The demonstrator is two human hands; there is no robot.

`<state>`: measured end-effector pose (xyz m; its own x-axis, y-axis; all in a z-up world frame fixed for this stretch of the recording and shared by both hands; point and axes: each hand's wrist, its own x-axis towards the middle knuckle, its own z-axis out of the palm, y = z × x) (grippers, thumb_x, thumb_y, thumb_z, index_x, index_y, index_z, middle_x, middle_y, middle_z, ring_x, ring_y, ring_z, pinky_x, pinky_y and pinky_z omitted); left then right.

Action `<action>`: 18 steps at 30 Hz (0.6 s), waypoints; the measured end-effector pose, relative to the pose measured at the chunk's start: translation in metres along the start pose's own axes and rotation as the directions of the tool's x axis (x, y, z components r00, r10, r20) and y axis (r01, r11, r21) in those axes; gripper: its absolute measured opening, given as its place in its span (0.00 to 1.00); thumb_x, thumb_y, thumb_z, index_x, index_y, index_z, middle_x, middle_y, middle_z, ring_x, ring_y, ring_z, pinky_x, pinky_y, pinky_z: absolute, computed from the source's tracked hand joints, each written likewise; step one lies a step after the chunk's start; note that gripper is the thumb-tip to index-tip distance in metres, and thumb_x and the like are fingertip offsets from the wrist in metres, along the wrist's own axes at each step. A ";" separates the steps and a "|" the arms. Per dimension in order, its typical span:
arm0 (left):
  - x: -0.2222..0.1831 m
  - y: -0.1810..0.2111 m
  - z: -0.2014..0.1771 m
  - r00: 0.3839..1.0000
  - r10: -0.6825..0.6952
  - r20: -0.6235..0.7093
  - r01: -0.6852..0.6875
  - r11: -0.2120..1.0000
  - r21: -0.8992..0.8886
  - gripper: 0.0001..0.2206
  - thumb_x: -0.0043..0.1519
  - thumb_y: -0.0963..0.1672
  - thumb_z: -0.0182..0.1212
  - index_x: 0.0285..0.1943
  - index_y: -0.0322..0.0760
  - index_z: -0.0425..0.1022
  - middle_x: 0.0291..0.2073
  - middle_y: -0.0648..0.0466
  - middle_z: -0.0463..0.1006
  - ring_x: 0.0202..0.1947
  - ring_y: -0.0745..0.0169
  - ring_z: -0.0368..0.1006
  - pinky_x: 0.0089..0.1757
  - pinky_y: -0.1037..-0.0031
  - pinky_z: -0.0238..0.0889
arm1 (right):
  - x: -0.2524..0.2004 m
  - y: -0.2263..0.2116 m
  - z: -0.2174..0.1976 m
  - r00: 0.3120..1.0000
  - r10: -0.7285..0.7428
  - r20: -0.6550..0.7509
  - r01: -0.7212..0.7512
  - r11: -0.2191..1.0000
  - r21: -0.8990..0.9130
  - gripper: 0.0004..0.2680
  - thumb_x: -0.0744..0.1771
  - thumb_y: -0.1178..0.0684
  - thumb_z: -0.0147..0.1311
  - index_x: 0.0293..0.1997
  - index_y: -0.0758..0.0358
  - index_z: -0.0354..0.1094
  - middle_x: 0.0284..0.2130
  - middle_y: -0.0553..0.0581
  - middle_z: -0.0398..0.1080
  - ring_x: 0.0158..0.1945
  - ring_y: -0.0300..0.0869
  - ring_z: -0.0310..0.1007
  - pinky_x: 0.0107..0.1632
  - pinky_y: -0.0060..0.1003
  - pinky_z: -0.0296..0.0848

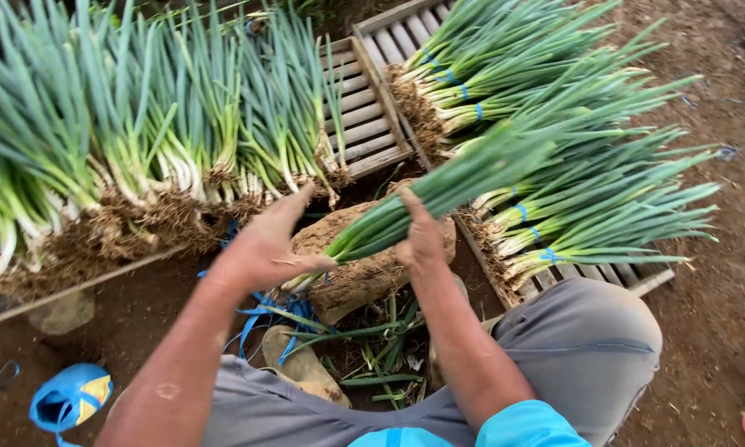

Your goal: Gathering harvested green onions into bunches and tying them with plastic string for transport.

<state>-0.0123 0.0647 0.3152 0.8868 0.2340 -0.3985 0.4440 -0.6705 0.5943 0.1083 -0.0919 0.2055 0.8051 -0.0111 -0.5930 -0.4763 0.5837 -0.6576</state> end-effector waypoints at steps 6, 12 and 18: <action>0.057 0.008 0.085 0.919 0.344 -0.193 -0.308 0.932 0.193 0.57 0.43 0.48 0.78 0.80 0.32 0.40 0.64 0.31 0.63 0.58 0.23 0.69 0.57 0.40 0.66 | -0.044 -0.026 0.027 0.969 -0.056 0.240 0.072 0.996 -0.057 0.17 0.56 0.59 0.75 0.42 0.60 0.68 0.31 0.54 0.71 0.37 0.45 0.74 0.41 0.48 0.72; 0.075 0.100 0.059 0.919 0.370 -0.135 -0.364 0.929 0.063 0.50 0.48 0.47 0.66 0.82 0.46 0.41 0.67 0.40 0.61 0.58 0.23 0.68 0.59 0.40 0.63 | 0.008 -0.109 0.014 0.844 -0.073 0.531 0.099 0.995 -0.021 0.19 0.57 0.58 0.76 0.48 0.61 0.72 0.39 0.62 0.74 0.45 0.55 0.77 0.52 0.61 0.72; 0.126 0.181 0.090 0.863 0.490 -0.119 -0.490 0.871 0.035 0.51 0.51 0.44 0.69 0.82 0.55 0.37 0.77 0.38 0.36 0.54 0.07 0.67 0.57 0.34 0.66 | 0.046 -0.207 -0.004 0.921 -0.159 0.354 0.187 0.981 -0.046 0.19 0.56 0.60 0.75 0.49 0.66 0.73 0.40 0.67 0.78 0.43 0.60 0.81 0.52 0.64 0.76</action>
<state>0.1680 -0.0907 0.3103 0.9986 -0.0430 0.0303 -0.0520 -0.7234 0.6885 0.2423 -0.2170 0.3127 0.9430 0.1846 -0.2771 -0.3329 0.5333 -0.7777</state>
